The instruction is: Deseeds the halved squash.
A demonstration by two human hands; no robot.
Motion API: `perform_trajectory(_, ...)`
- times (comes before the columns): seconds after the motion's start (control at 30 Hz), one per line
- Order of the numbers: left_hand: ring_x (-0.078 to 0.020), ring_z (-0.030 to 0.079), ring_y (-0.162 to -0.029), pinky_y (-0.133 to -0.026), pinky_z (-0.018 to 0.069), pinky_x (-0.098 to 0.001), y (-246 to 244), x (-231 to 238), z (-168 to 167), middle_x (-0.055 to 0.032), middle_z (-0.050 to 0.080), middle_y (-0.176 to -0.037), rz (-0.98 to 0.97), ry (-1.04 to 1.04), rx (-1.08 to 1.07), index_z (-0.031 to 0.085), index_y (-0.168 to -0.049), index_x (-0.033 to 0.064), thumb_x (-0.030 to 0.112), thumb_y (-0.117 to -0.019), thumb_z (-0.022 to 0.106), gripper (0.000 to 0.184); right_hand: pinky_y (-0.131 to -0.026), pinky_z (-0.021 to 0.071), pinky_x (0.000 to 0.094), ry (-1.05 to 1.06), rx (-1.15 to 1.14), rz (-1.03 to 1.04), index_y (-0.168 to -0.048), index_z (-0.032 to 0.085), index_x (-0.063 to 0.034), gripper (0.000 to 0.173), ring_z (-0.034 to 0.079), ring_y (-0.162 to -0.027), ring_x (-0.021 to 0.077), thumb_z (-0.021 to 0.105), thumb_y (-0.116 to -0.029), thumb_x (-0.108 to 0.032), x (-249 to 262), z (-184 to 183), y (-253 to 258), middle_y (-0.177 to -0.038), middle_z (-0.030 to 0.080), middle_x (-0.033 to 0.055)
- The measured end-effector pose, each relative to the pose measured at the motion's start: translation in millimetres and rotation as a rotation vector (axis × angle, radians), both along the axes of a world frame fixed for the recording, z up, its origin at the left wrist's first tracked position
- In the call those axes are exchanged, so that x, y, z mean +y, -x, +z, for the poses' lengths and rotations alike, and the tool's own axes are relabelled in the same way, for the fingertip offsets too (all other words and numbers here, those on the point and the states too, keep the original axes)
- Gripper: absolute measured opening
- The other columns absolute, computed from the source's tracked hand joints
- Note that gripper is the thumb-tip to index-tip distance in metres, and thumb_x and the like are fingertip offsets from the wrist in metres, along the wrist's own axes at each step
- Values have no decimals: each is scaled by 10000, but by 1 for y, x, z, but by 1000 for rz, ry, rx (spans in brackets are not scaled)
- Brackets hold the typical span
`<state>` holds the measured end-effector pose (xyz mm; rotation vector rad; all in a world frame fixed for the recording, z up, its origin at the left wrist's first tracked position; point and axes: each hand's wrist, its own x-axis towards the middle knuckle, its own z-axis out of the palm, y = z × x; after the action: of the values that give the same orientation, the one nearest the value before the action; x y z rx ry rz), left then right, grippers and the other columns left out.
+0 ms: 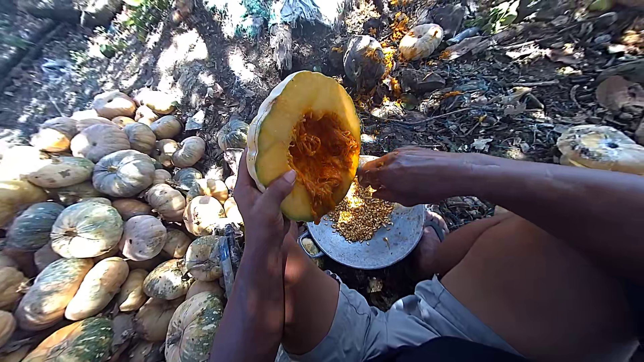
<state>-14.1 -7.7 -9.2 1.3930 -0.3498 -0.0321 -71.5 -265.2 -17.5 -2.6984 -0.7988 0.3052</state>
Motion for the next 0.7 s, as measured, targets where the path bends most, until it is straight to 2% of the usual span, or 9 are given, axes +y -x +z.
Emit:
perform_trajectory(0.07,-142,695,-1010,-841,618,-357,0,-1,-1,-41,678,-1168,-17,-8,-8,528,-1390,130,43,-805,669,608,-755,560,419,1,36,-47,-1234,688,-137,258,684,-801,183,625,-1007,-243,1,5,-3,-912,703,22)
perform_trajectory(0.1,-139,697,-1003,-836,620,-354,1,-2,-2,-40,680,-1161,-28,-9,-3,524,-1389,127,33,-806,667,608,-737,558,409,-18,18,-64,-1266,678,-152,279,676,-764,169,606,-1017,-255,2,6,-4,-867,698,9)
perform_trajectory(0.23,-143,702,-996,-824,624,-351,5,-5,-3,-38,683,-1170,-58,-19,36,515,-1416,136,6,-803,653,642,-623,525,390,-59,11,-111,-1245,692,-159,261,620,-627,153,600,-1004,-196,13,13,-8,-688,628,-14)
perform_trajectory(0.33,-148,704,-990,-822,625,-358,6,-7,-4,-49,683,-1166,-61,-29,59,515,-1414,129,5,-805,644,634,-662,537,415,-7,177,-116,-1302,647,-168,290,637,-679,175,576,-1022,-197,23,15,-13,-719,632,4)
perform_trajectory(0.47,-147,701,-995,-823,623,-357,4,-5,-5,-52,682,-1162,-47,-48,41,515,-1412,115,11,-806,653,631,-674,532,442,69,128,-74,-1310,668,-180,314,653,-720,212,558,-1016,-183,23,10,-13,-740,644,26)
perform_trajectory(0.6,-149,700,-1003,-831,623,-360,1,-5,-5,-48,678,-1168,-26,-44,36,522,-1393,120,15,-803,654,613,-553,478,461,153,-118,-138,-1228,701,-150,317,617,-584,276,625,-921,-124,20,9,-12,-615,578,52)
perform_trajectory(0.63,-150,702,-998,-829,624,-363,1,-6,-4,-49,682,-1162,-20,-36,42,528,-1384,120,19,-803,650,602,-550,482,488,147,-149,-156,-1199,693,-103,284,628,-594,308,611,-928,-115,14,9,-16,-614,573,75)
perform_trajectory(0.67,-151,704,-994,-828,624,-365,1,-7,-4,-47,684,-1157,-17,-33,46,530,-1377,122,25,-805,645,592,-568,488,502,164,-125,-175,-1116,679,-80,197,644,-633,322,595,-945,-130,7,12,-20,-639,582,86)
perform_trajectory(0.7,-155,703,-992,-827,623,-369,1,-8,-4,-52,683,-1150,-19,-30,51,531,-1375,118,25,-805,641,588,-599,495,501,184,-61,-192,-1050,666,-89,141,650,-673,309,579,-967,-163,2,16,-24,-662,588,74)
